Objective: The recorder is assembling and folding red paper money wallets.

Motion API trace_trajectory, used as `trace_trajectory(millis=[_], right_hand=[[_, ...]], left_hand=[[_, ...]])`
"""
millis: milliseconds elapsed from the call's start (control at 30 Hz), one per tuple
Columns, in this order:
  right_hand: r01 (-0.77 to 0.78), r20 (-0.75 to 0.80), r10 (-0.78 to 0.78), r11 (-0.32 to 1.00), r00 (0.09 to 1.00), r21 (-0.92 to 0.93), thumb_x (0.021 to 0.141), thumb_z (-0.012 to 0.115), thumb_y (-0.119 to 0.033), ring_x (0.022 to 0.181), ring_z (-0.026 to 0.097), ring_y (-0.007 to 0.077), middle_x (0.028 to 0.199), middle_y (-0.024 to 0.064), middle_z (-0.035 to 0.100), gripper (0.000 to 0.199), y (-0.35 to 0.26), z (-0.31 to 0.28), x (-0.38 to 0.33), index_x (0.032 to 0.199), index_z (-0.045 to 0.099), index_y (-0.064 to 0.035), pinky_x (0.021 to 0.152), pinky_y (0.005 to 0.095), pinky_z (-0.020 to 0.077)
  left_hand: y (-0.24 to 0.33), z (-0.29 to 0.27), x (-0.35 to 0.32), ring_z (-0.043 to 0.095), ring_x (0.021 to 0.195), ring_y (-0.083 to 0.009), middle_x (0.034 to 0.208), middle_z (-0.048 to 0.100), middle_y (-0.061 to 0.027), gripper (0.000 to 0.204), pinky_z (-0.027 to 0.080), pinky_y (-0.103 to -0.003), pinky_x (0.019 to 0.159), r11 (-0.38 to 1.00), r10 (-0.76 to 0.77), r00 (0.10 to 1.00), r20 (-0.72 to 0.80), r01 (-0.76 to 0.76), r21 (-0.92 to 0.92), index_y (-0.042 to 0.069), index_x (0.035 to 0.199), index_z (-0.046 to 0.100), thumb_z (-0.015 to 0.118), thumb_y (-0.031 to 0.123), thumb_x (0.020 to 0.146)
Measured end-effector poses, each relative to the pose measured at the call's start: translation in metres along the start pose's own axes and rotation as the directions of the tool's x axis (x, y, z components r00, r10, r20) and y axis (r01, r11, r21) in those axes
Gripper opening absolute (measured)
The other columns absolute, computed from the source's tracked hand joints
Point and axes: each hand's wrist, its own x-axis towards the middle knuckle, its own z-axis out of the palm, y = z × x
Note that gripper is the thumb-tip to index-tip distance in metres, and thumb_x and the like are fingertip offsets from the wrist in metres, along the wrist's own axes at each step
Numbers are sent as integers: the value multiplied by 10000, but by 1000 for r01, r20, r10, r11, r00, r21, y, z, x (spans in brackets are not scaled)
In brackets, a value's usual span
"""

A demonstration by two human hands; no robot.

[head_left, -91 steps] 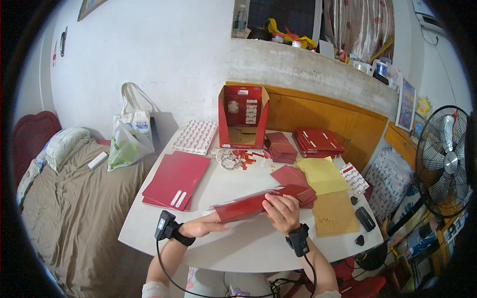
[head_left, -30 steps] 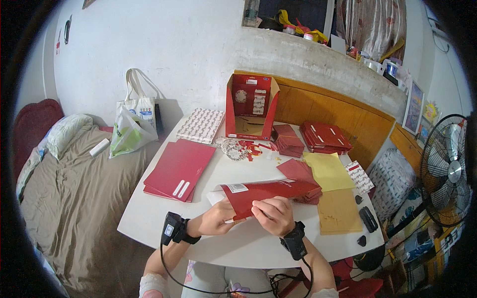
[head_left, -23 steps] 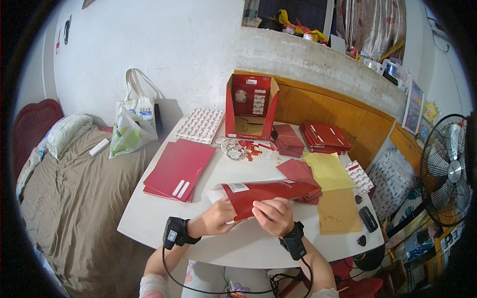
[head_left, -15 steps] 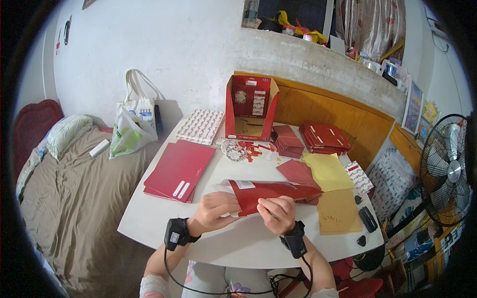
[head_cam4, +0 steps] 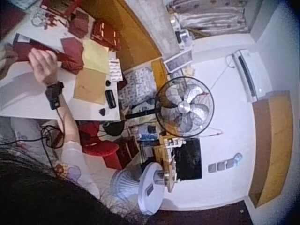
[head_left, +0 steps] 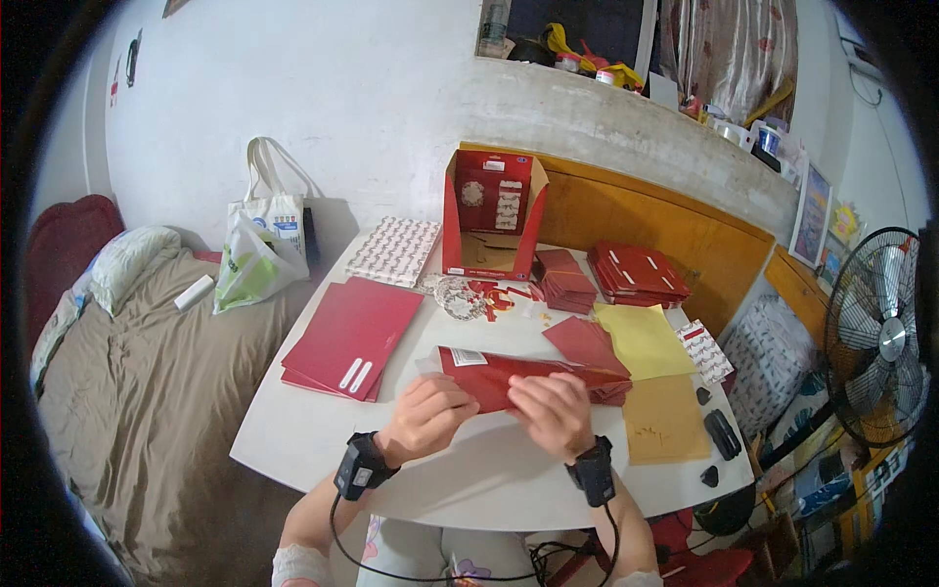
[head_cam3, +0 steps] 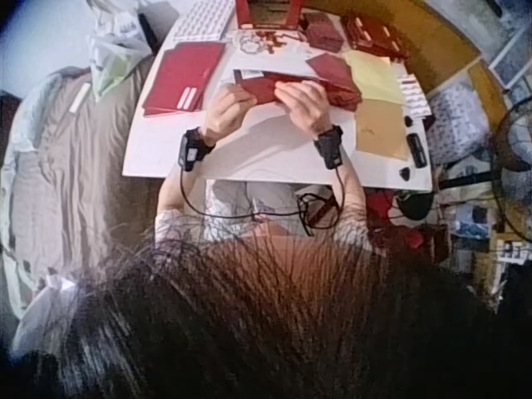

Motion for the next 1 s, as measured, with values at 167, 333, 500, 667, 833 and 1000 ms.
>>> trace_trajectory(millis=[167, 333, 500, 667, 833, 1000], right_hand=[[-60, -21, 60, 998, 998, -31, 696, 781, -120, 949, 611, 176, 1116, 20, 645, 441, 17, -8, -10, 1109, 627, -112, 858, 373, 450], [-46, -77, 37, 993, 996, -107, 668, 814, -134, 895, 602, 211, 990, 18, 628, 444, 11, -6, -9, 1068, 624, -112, 839, 389, 452], [-116, -293, 120, 993, 949, 31, 729, 789, -114, 763, 592, 241, 919, 60, 608, 322, 5, -4, -36, 992, 606, -83, 684, 368, 463], [-732, 490, 543, 506, 682, 457, 898, 607, -101, 935, 619, 203, 968, 117, 655, 155, -26, 9, -16, 1013, 582, 0, 798, 340, 487], [-369, 500, 629, -339, 595, 865, 962, 513, -129, 1117, 554, 212, 1178, 83, 596, 228, -18, 19, -18, 1179, 529, -61, 992, 396, 414], [-241, 486, 621, -439, 615, 866, 940, 543, -94, 1212, 493, 214, 1236, 59, 570, 293, -14, 16, -21, 1231, 509, -85, 1065, 417, 356]], left_hand=[[-4, 3, 2, 655, 855, -266, 906, 664, -109, 189, 550, -417, 787, 993, -59, 997, -55, 53, -103, 20, 857, 614, 668, -75, 703], [-6, 2, -1, 675, 873, -286, 922, 673, -150, 212, 562, -401, 768, 979, -124, 988, -88, 107, -174, 15, 877, 585, 641, -124, 726], [-5, -2, 0, 674, 830, -286, 939, 672, -166, 245, 562, -343, 705, 968, -232, 952, -199, 206, -146, -8, 891, 579, 656, -135, 697], [-2, 2, -3, 682, 801, -285, 928, 677, -170, 248, 561, -333, 674, 973, -225, 942, -250, 206, -101, -8, 898, 580, 660, -137, 702], [7, 6, 2, 685, 771, -271, 924, 679, -160, 268, 559, -308, 616, 983, -177, 958, -227, 160, -94, -2, 904, 581, 670, -137, 690], [11, 4, 5, 683, 754, -258, 920, 680, -156, 262, 556, -296, 588, 984, -167, 962, -217, 150, -93, 0, 903, 583, 674, -127, 693]])
